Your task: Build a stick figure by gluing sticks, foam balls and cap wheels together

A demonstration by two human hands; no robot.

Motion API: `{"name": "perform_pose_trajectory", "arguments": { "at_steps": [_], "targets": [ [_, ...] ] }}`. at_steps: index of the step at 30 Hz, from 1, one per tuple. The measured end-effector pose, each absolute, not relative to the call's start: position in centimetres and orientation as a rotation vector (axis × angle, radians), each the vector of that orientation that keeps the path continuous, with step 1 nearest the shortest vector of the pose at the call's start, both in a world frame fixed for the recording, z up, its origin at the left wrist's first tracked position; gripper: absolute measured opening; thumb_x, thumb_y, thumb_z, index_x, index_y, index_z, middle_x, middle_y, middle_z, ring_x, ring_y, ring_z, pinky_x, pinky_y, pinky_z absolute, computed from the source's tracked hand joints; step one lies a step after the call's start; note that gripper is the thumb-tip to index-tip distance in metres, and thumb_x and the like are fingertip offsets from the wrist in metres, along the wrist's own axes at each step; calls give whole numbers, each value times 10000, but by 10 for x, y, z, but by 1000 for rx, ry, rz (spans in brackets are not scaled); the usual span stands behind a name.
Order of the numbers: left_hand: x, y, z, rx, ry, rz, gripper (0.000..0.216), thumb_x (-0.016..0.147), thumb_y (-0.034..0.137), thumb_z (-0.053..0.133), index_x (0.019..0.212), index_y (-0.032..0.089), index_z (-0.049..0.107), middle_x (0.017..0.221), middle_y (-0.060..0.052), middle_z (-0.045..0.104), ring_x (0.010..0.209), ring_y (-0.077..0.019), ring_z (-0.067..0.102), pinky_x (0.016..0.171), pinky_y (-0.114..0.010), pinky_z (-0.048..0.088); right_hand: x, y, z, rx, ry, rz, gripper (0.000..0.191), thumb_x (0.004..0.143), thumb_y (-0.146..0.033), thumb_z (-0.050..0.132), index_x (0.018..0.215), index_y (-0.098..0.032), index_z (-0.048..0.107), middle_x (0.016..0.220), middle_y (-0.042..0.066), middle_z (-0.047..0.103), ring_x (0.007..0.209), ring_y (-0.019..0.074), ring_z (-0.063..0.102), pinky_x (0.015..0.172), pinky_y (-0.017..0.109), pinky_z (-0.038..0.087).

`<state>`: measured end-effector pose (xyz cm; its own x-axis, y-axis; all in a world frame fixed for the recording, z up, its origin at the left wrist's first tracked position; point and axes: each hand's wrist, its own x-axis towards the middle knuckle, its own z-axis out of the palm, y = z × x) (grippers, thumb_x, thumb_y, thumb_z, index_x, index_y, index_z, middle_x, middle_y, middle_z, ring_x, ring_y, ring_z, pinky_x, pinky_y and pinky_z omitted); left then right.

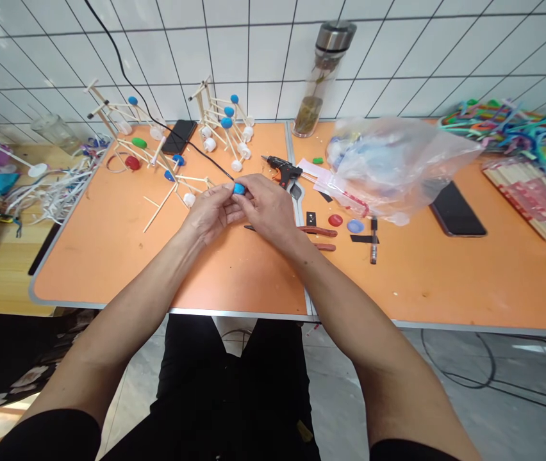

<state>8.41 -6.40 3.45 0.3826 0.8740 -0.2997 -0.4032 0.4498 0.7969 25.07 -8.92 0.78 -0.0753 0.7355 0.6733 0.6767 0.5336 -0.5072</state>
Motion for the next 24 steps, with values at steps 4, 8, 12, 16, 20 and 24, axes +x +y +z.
{"name": "perform_pose_trajectory", "arguments": {
  "at_steps": [4,8,12,16,20,24],
  "targets": [
    [83,-64,33,746,798,907,227,1096,287,826,908,170,779,921,-64,891,969,-178,904,1092,-317,671,251,-89,6,-1157,-1807,69,210,1062,-313,694,1221,-268,822,1214,95,885,1070,304,819,964,457,654],
    [82,-64,35,707,773,884,183,1116,286,799,978,165,808,982,-90,912,1031,-192,910,1144,-343,665,250,-88,6,-1155,-1782,105,250,1051,-341,709,1261,-267,823,1253,100,883,1141,326,819,1013,483,660],
    [83,-65,39,641,768,887,198,1150,293,753,1018,161,818,1021,-102,921,1037,-203,912,1199,-402,658,249,-88,8,-1160,-1755,120,245,1062,-342,704,1260,-272,830,1252,90,887,1144,322,821,1035,485,657],
    [83,-63,35,658,753,896,174,1144,274,762,1029,163,831,1007,-93,924,1047,-199,913,1219,-411,652,249,-88,7,-1149,-1764,108,216,1073,-335,709,1237,-269,832,1229,86,887,1117,315,821,1017,470,656],
    [83,-62,33,658,745,898,232,1159,292,743,990,156,824,987,-103,920,1012,-198,912,1181,-399,672,249,-89,7,-1151,-1772,93,253,1066,-335,713,1283,-273,828,1245,86,884,1135,318,817,1012,470,660],
    [86,-63,35,634,787,915,240,1155,343,759,1003,168,821,1000,-101,922,1046,-205,913,1173,-389,675,249,-90,8,-1163,-1774,110,251,1120,-407,677,1279,-287,829,1241,83,883,1115,309,815,1010,469,659]
  ]
}}
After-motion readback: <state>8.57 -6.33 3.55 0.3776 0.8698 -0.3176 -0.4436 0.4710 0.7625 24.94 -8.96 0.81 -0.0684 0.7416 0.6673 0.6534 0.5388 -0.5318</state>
